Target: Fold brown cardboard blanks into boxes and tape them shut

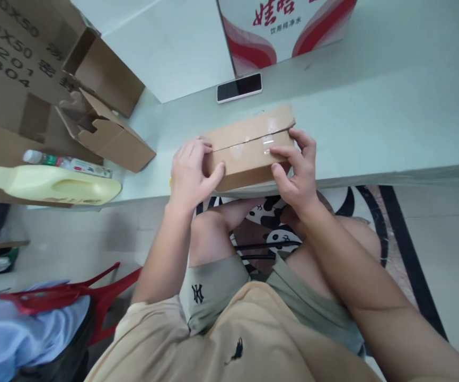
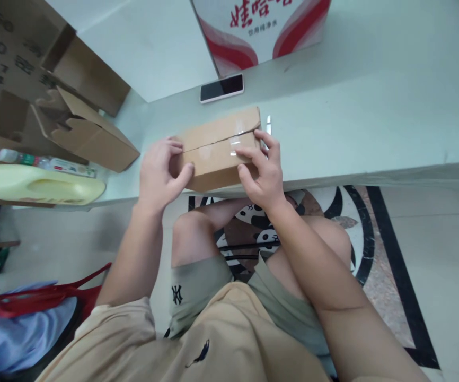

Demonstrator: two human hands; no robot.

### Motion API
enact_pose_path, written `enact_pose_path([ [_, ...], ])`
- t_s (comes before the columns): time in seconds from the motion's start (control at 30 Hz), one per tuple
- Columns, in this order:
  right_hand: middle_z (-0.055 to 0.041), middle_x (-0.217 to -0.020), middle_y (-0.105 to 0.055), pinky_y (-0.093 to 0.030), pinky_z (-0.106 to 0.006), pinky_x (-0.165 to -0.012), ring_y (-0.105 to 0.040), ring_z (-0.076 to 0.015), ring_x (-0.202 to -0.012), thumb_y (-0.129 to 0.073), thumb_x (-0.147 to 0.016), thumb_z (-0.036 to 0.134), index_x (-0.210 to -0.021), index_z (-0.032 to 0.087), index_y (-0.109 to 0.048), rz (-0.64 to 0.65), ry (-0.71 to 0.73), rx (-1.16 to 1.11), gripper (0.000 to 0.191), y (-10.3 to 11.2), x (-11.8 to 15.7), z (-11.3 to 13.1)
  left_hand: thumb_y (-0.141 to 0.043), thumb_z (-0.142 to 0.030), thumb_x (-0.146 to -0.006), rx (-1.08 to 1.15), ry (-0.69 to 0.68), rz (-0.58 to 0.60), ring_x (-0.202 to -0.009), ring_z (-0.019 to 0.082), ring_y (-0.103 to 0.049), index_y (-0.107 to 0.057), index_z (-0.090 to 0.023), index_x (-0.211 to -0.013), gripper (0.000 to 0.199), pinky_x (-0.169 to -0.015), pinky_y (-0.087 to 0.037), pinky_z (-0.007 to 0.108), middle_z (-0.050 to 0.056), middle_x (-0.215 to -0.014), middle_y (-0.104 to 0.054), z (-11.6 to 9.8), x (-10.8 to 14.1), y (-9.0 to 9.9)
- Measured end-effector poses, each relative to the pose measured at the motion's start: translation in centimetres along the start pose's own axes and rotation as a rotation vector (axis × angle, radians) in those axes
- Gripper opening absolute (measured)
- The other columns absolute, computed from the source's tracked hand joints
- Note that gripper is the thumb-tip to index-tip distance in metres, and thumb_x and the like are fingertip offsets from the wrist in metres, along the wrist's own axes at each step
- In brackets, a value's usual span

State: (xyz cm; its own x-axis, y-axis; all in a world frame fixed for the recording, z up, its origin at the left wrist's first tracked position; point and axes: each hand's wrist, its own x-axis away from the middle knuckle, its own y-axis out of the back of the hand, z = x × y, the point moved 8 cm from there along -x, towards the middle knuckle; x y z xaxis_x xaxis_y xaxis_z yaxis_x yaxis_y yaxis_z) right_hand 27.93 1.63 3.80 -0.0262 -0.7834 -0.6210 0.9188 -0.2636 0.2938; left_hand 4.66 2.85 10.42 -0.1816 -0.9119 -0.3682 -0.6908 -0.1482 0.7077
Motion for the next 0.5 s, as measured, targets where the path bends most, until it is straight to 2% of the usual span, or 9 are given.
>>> enact_pose_path([
  [0.07,-0.0113,-0.145,-0.043,-0.034,-0.064,-0.122,-0.043,-0.0353,-0.143,-0.048,-0.097,0.048,-0.118,0.028,-0.064,0.002,0.003,-0.027,0.033,0.0,-0.1,-0.2,-0.088,-0.033,-0.066,0.038,0.054,0.165,-0.137,0.04,-0.045,-0.07,-0.025,-0.114,0.052,-0.126,-0.018,0.056,0.009,-0.131,-0.063,-0.4,-1.2,-1.1],
  [0.13,-0.012,-0.144,-0.044,-0.034,-0.065,-0.122,-0.043,-0.0354,-0.143,-0.047,-0.097,0.049,-0.118,0.027,-0.064,0.001,0.002,-0.023,0.035,0.1,-0.2,-0.3,-0.091,-0.031,-0.061,0.128,0.106,0.268,-0.147,0.045,-0.032,-0.067,-0.025,-0.121,0.065,-0.126,-0.007,0.062,0.009,-0.143,-0.056,0.0,-2.4,-2.3],
  [0.23,-0.0109,-0.146,-0.044,-0.035,-0.064,-0.121,-0.043,-0.0354,-0.143,-0.047,-0.097,0.049,-0.119,0.028,-0.064,0.019,-0.006,-0.021,0.035,-0.1,-0.3,-0.6,-0.09,-0.027,-0.063,0.263,0.171,0.265,-0.153,0.047,-0.019,-0.066,-0.023,-0.122,0.064,-0.123,0.004,0.066,0.009,-0.144,-0.053,1.5,-4.3,-3.5],
  [0.3,-0.0097,-0.147,-0.043,-0.035,-0.064,-0.122,-0.043,-0.0354,-0.143,-0.049,-0.097,0.047,-0.12,0.03,-0.064,0.022,0.006,-0.041,0.033,-0.1,-0.4,-0.5,-0.091,-0.025,-0.061,0.293,0.185,0.283,-0.152,0.047,-0.02,-0.067,-0.022,-0.12,0.064,-0.123,0.005,0.065,0.009,-0.14,-0.053,2.2,-5.3,-4.3],
  [0.4,-0.0102,-0.146,-0.044,-0.039,-0.062,-0.119,-0.043,-0.0339,-0.144,-0.05,-0.096,0.044,-0.126,0.031,-0.059,-0.002,0.007,-0.031,0.035,0.1,-0.3,-0.5,-0.093,-0.028,-0.057,0.271,0.16,0.377,-0.148,0.047,-0.027,-0.069,-0.022,-0.12,0.068,-0.126,-0.004,0.062,0.01,-0.129,-0.056,2.1,-6.3,-4.9],
  [0.5,-0.0123,-0.146,-0.044,-0.051,-0.056,-0.109,-0.048,-0.0301,-0.138,-0.049,-0.096,0.04,-0.139,0.031,-0.045,-0.037,-0.068,-0.051,0.045,0.1,0.0,-0.9,-0.096,-0.034,-0.052,0.27,0.126,0.394,-0.143,0.047,-0.034,-0.069,-0.024,-0.124,0.078,-0.126,-0.012,0.063,0.01,-0.127,-0.06,2.2,-6.8,-3.1],
])
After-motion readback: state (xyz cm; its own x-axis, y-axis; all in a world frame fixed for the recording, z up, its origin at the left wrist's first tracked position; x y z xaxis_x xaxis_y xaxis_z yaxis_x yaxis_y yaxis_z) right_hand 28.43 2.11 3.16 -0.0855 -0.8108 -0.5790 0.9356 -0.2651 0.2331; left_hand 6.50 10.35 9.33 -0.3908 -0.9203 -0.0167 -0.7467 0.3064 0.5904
